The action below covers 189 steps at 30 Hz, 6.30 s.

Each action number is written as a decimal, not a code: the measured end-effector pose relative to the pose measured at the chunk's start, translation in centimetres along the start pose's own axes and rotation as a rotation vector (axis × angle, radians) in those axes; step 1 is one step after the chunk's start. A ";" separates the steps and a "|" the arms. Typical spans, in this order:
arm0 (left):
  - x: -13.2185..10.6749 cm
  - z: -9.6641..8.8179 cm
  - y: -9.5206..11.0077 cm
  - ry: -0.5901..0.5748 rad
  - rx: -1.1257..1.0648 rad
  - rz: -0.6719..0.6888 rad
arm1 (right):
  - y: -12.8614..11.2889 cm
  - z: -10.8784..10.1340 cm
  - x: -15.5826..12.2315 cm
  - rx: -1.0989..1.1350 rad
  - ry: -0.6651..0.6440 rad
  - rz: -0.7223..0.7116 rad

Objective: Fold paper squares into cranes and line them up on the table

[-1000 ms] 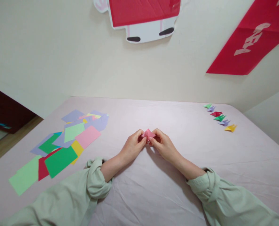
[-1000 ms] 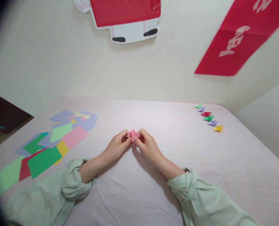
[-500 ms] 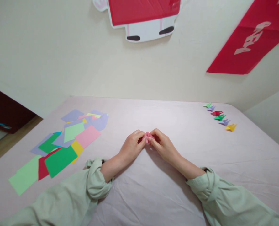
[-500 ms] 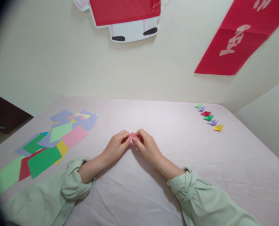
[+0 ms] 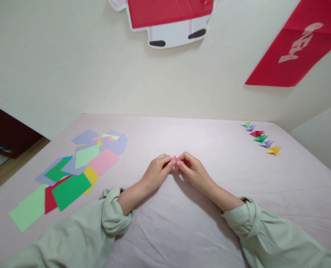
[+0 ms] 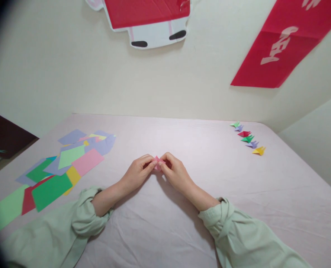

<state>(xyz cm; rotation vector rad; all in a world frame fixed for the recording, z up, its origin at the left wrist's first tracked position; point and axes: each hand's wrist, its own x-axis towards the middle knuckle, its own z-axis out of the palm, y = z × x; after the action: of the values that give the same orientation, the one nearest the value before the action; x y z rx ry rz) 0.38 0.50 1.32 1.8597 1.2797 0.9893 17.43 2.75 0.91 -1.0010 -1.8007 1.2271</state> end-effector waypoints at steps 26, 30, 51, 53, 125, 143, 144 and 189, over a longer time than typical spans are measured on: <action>0.0 -0.1 0.6 0.036 -0.128 -0.073 | 0.1 0.0 0.1 0.039 0.029 0.058; 0.1 0.0 0.7 0.031 -0.170 -0.098 | 0.2 0.0 0.1 0.050 0.019 0.040; 0.2 0.1 0.1 0.007 -0.263 -0.153 | -0.2 0.0 0.1 0.036 -0.009 -0.021; 0.3 0.1 0.1 0.028 -0.294 -0.163 | -0.1 0.1 0.1 0.067 -0.006 -0.001; -2.6 0.1 1.1 -0.252 0.846 0.127 | -1.0 0.1 -6.2 -1.220 -0.136 -0.313; -2.0 0.2 -0.6 -0.095 0.771 0.108 | -1.4 -0.1 -5.5 -1.116 -0.128 -0.236; -1.9 0.2 -0.8 -0.089 0.731 0.122 | -1.4 -0.2 -5.5 -1.101 -0.129 -0.229; -3.9 -0.1 1.1 -0.201 0.599 0.218 | -0.4 -1.9 -1.0 -0.636 -0.092 0.036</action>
<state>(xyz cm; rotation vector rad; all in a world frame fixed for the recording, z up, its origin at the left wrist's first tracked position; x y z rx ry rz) -0.11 -3.56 1.42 2.5235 1.3648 0.5257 19.47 2.44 1.71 -1.3348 -2.3193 0.7270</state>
